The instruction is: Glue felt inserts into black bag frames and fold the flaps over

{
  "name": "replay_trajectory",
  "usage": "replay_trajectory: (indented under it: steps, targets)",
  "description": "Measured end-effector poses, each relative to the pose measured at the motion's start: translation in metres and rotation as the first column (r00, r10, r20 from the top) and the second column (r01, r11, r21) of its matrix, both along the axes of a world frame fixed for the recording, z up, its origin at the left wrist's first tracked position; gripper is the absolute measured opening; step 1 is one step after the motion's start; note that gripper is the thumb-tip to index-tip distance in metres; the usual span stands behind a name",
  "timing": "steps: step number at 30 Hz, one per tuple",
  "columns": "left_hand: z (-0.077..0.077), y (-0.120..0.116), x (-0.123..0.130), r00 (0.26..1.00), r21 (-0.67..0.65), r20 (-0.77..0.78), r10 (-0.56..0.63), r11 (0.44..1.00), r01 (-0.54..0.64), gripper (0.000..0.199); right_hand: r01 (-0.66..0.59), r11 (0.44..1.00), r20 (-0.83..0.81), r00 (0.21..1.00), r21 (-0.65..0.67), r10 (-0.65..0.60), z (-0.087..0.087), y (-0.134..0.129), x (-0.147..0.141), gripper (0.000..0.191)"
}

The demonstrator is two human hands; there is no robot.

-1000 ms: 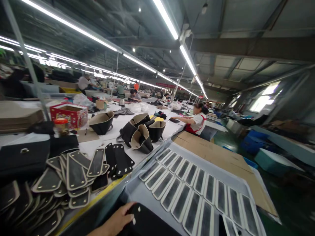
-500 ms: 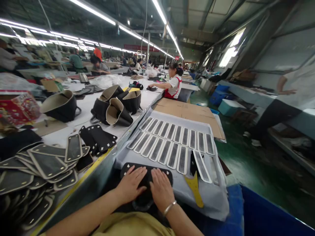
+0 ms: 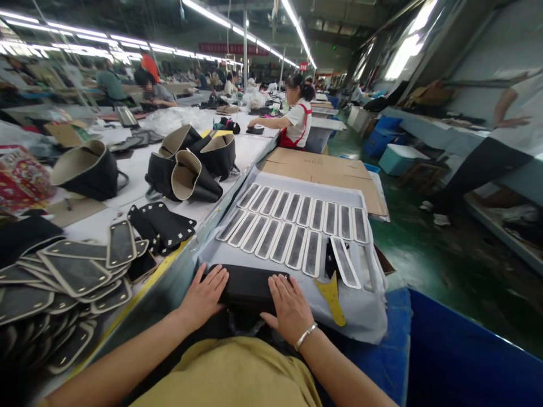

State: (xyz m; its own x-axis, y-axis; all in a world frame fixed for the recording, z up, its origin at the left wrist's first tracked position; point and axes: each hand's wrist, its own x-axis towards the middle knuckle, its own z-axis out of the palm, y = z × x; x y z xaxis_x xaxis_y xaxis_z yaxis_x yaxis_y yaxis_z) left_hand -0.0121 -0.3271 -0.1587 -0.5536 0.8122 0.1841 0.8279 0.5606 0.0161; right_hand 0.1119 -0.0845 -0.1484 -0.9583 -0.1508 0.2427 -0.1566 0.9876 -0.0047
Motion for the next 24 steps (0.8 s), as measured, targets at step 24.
replay_trajectory:
  steps: [24]
  targets:
    - [-0.002, 0.013, -0.034, 0.95, 0.165, 0.2, -0.239, 0.964, 0.208, 0.027, -0.143, 0.989, 0.089, 0.985, -0.048, 0.147, 0.013, -0.015, -0.043, 0.051]
